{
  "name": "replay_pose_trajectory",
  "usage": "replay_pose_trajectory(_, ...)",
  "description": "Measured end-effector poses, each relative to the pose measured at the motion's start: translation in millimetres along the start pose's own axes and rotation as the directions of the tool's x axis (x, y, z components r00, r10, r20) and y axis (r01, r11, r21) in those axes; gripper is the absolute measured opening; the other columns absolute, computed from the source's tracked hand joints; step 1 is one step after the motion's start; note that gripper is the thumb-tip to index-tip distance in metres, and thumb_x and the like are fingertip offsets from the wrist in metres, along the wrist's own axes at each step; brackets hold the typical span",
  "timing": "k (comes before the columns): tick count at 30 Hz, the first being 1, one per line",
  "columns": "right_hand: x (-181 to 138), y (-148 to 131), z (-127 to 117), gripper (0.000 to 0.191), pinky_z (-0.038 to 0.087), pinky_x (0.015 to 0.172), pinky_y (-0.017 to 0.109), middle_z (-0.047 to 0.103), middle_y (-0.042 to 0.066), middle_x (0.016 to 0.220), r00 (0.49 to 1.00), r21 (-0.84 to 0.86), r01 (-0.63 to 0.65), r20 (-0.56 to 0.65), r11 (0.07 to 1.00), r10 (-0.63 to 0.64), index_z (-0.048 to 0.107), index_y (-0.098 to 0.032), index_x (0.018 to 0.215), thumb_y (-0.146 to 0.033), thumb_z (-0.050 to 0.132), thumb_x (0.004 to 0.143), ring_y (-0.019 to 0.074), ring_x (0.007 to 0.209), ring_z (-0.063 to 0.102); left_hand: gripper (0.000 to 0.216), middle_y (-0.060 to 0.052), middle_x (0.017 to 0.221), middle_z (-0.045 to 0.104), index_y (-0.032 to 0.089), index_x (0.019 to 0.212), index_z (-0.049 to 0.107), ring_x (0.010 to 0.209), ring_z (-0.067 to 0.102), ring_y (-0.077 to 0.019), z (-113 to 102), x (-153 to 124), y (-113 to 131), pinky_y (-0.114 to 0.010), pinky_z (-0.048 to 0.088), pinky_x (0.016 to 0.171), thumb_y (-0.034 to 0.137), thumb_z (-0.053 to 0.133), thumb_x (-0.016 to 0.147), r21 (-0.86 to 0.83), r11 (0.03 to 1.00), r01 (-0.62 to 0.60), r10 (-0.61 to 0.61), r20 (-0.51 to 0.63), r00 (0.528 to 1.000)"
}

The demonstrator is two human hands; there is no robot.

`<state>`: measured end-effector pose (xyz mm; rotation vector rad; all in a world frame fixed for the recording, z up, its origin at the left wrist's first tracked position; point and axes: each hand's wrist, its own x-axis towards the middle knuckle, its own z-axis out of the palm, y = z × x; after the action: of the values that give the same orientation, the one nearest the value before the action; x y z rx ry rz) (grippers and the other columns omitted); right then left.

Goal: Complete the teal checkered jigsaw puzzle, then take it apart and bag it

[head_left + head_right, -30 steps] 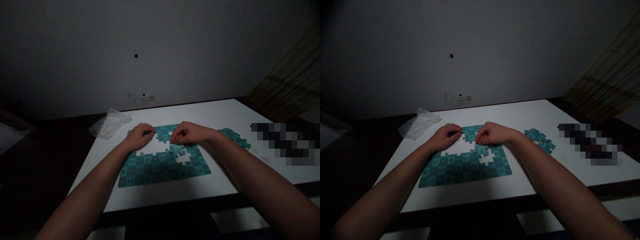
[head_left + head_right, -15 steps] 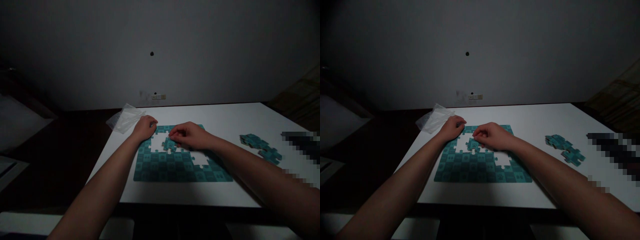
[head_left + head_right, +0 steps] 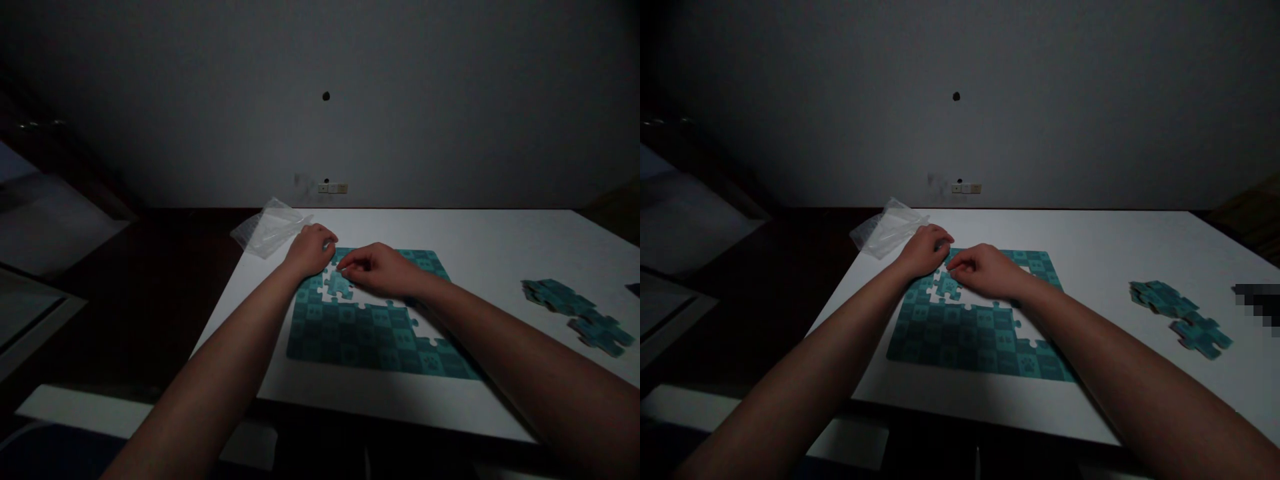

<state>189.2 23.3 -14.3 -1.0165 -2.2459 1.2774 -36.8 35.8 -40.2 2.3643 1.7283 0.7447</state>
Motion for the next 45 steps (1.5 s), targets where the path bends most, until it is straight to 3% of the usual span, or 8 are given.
replay_pose_trajectory(19,-2.6,2.9,10.2,0.032,0.045,0.065,0.033,0.076,0.006,0.076,0.998,-0.094,0.056,-0.030,0.994,-0.059,0.087,-0.019,0.117,-0.035,0.072,0.094,0.0191,0.066,0.062,0.029,-0.012,0.127,0.076,0.021,0.116,0.086,0.124,0.066,-0.0327,-0.9,1.2,0.3,-0.049,0.053,0.115,0.019,0.063,0.098,-0.013,1.000,0.015,-0.015,0.004,1.000)
replay_pose_trajectory(28,-6.2,-0.8,0.1,0.032,0.055,0.086,0.038,0.085,0.011,0.113,0.992,-0.222,0.081,-0.072,0.972,-0.099,0.089,-0.024,0.115,-0.023,0.064,0.094,0.0252,0.094,0.074,0.037,-0.009,0.118,0.082,0.019,0.107,0.085,0.119,0.072,-0.0264,-0.1,6.2,-13.8,-0.045,0.052,0.119,0.004,0.055,0.093,-0.058,0.998,-0.024,0.023,-0.020,1.000)
replay_pose_trajectory(34,-10.2,3.0,-18.3,0.034,0.054,0.074,0.037,0.082,0.011,0.103,0.965,-0.091,0.038,-0.254,0.995,-0.060,0.084,-0.022,0.124,-0.036,0.067,0.099,0.0236,0.081,0.070,0.041,-0.008,0.120,0.083,0.019,0.108,0.085,0.120,0.073,-0.0266,-2.4,5.1,-17.5,-0.043,0.055,0.114,0.001,0.053,0.091,-0.076,0.996,0.044,-0.046,-0.029,0.999)
replay_pose_trajectory(40,-12.0,10.1,-50.2,0.039,0.051,0.068,0.034,0.078,0.008,0.092,0.847,0.045,-0.006,-0.531,0.999,0.029,0.084,-0.018,0.118,-0.044,0.073,0.091,0.0200,0.071,0.064,0.043,-0.008,0.117,0.084,0.020,0.104,0.086,0.116,0.076,-0.0249,-6.2,5.8,-17.3,-0.041,0.057,0.113,0.000,0.051,0.088,-0.123,0.987,0.099,-0.106,-0.052,0.993)
replay_pose_trajectory(42,-12.6,13.1,-59.3,0.037,0.050,0.066,0.033,0.076,0.006,0.085,0.846,0.103,-0.020,-0.528,0.994,0.072,0.084,-0.018,0.114,-0.043,0.075,0.088,0.0192,0.069,0.063,0.043,-0.007,0.114,0.085,0.020,0.101,0.086,0.114,0.077,-0.0238,-7.5,6.1,-17.5,-0.039,0.058,0.112,-0.001,0.051,0.087,-0.138,0.982,0.125,-0.135,-0.065,0.989)
replay_pose_trajectory(45,-14.4,18.0,-70.5,0.034,0.050,0.065,0.032,0.077,0.008,0.086,0.914,0.153,-0.051,-0.392,0.987,0.108,0.085,-0.017,0.105,-0.044,0.082,0.084,0.0185,0.070,0.064,0.042,-0.005,0.113,0.086,0.021,0.100,0.085,0.113,0.078,-0.0235,-9.5,6.2,-17.4,-0.038,0.058,0.111,0.000,0.051,0.086,-0.145,0.979,0.142,-0.153,-0.066,0.986)
